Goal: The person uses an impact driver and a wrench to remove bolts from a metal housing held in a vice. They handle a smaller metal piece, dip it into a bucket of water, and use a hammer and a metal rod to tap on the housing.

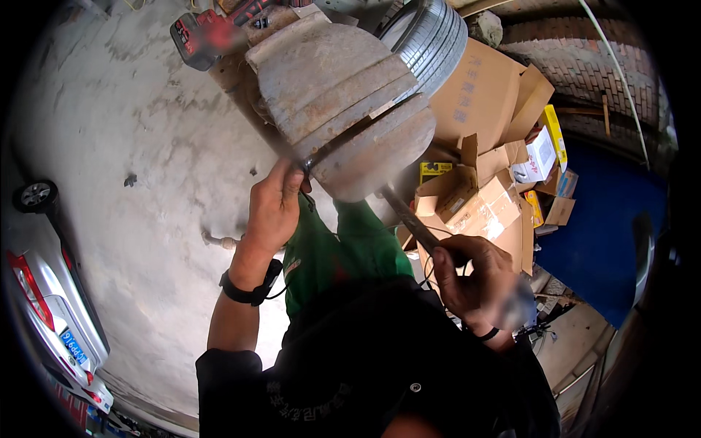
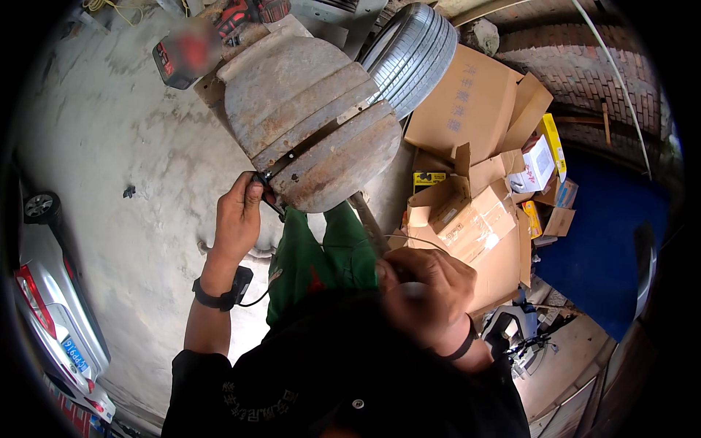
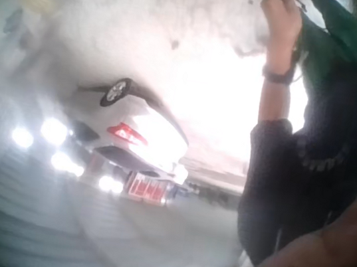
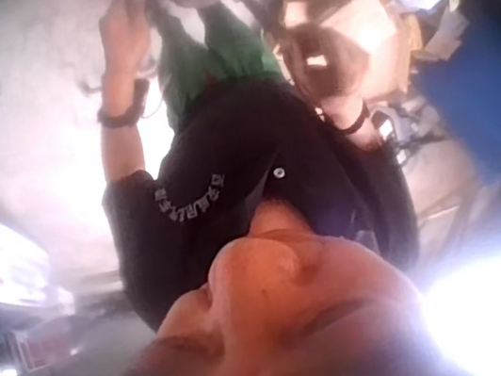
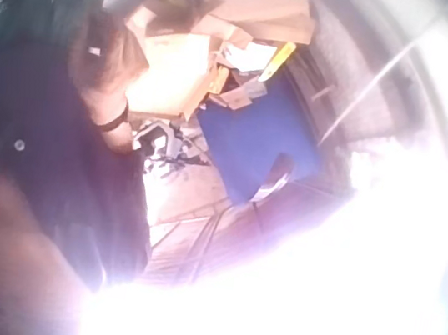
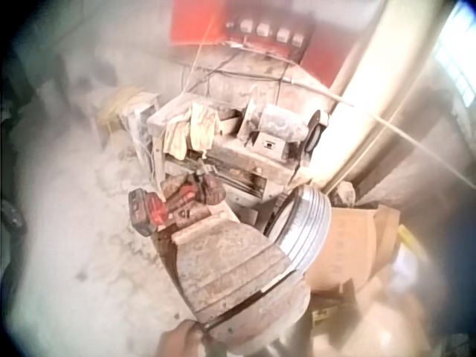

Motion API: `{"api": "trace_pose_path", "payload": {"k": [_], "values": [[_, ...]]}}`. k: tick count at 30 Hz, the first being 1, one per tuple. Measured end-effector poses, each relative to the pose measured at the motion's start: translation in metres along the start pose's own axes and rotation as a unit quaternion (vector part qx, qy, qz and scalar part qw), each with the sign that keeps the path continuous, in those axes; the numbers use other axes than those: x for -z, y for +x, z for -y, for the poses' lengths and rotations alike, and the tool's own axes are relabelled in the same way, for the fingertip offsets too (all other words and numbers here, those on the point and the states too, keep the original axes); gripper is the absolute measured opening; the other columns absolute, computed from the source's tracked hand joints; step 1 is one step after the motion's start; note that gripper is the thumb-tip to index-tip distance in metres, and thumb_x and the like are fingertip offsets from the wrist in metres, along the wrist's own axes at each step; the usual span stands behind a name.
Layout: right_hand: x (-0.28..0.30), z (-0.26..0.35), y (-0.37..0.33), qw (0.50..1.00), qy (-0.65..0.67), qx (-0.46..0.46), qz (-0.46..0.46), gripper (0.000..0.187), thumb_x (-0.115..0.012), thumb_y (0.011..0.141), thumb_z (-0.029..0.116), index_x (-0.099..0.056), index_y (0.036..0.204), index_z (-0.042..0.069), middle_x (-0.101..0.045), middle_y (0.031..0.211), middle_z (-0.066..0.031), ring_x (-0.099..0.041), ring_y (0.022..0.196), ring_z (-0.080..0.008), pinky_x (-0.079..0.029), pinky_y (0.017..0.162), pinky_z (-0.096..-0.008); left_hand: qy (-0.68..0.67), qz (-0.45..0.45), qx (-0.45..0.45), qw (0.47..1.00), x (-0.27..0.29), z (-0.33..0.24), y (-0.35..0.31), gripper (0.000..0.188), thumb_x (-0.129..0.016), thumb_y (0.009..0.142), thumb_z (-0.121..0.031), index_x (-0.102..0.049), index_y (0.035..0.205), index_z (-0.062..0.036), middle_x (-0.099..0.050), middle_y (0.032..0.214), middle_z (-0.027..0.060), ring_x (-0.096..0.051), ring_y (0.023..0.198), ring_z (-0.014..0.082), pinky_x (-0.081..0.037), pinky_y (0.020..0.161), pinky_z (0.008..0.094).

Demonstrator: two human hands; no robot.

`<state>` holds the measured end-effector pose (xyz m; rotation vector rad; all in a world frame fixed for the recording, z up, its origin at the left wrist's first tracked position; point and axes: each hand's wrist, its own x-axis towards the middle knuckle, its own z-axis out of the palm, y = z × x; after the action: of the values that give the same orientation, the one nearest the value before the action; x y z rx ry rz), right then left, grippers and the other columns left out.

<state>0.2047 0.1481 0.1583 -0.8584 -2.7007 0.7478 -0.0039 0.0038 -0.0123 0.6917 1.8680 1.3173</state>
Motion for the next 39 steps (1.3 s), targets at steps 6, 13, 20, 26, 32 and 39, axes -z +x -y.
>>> {"api": "trace_pose_path", "payload": {"k": [6, 13, 20, 26, 32, 39], "values": [[-0.034, -0.01, 0.004, 0.995, 0.038, 0.018, 0.086, 0.027, -0.085, 0.073, 0.022, -0.068, 0.091, 0.01, -0.068, 0.09, -0.0072, -0.067, 0.08, -0.0252, -0.054, 0.068, -0.0356, -0.013, -0.011, -0.014, 1.0, -0.004, 0.012, 0.001, 0.033, -0.046, 0.107, -0.033, -0.058, 0.103, -0.0017, -0.062, 0.074, 0.0075, -0.059, 0.067, 0.0178, -0.048, 0.066, 0.03], [-0.107, -0.138, -0.025, 0.987, 0.054, -0.143, 0.046, 0.041, -0.066, 0.082, -0.001, -0.055, 0.121, 0.001, -0.067, 0.103, -0.0173, -0.067, 0.092, -0.0318, -0.054, 0.08, -0.0399, -0.011, -0.001, 0.007, 1.0, -0.002, 0.005, 0.0, 0.032, -0.047, 0.107, -0.032, -0.058, 0.102, -0.0015, -0.064, 0.074, 0.009, -0.062, 0.068, 0.0192, -0.05, 0.066, 0.031], [-0.15, -0.189, -0.004, 0.968, 0.094, -0.202, 0.119, 0.045, -0.068, 0.081, 0.008, -0.055, 0.124, 0.0, -0.067, 0.108, -0.0205, -0.066, 0.097, -0.0364, -0.054, 0.086, -0.0426, -0.03, -0.05, 0.022, 0.998, -0.009, 0.008, -0.009, 0.031, -0.05, 0.106, -0.03, -0.06, 0.104, -0.0013, -0.064, 0.075, 0.0087, -0.062, 0.071, 0.0183, -0.049, 0.068, 0.0302], [-0.207, -0.246, -0.015, 0.963, 0.095, -0.154, 0.198, 0.04, -0.06, 0.081, 0.01, -0.059, 0.12, 0.0, -0.066, 0.11, -0.0251, -0.061, 0.099, -0.0465, -0.051, 0.088, -0.0472, 0.153, -0.094, 0.006, 0.984, -0.009, -0.022, -0.011, 0.021, -0.056, 0.102, -0.02, -0.061, 0.1, 0.0001, -0.06, 0.078, 0.0139, -0.057, 0.067, 0.0294, -0.047, 0.063, 0.0343], [-0.23, -0.274, -0.016, 0.944, 0.139, -0.133, 0.27, 0.036, -0.056, 0.084, 0.008, -0.065, 0.117, -0.001, -0.067, 0.113, -0.0263, -0.063, 0.105, -0.0425, -0.05, 0.093, -0.0417, 0.294, -0.132, -0.084, 0.943, -0.011, -0.029, -0.013, 0.013, -0.062, 0.097, -0.014, -0.061, 0.098, -0.0007, -0.058, 0.077, 0.0133, -0.055, 0.067, 0.0313, -0.045, 0.059, 0.0386], [-0.239, -0.265, -0.03, 0.902, 0.265, -0.232, 0.25, 0.036, -0.057, 0.087, -0.002, -0.061, 0.124, -0.005, -0.069, 0.118, -0.0221, -0.067, 0.111, -0.031, -0.054, 0.094, -0.0373, 0.527, -0.06, -0.093, 0.842, -0.014, -0.06, -0.001, 0.021, -0.07, 0.09, -0.019, -0.059, 0.093, -0.0017, -0.056, 0.075, 0.0102, -0.053, 0.066, 0.0276, -0.044, 0.057, 0.0383]]}}
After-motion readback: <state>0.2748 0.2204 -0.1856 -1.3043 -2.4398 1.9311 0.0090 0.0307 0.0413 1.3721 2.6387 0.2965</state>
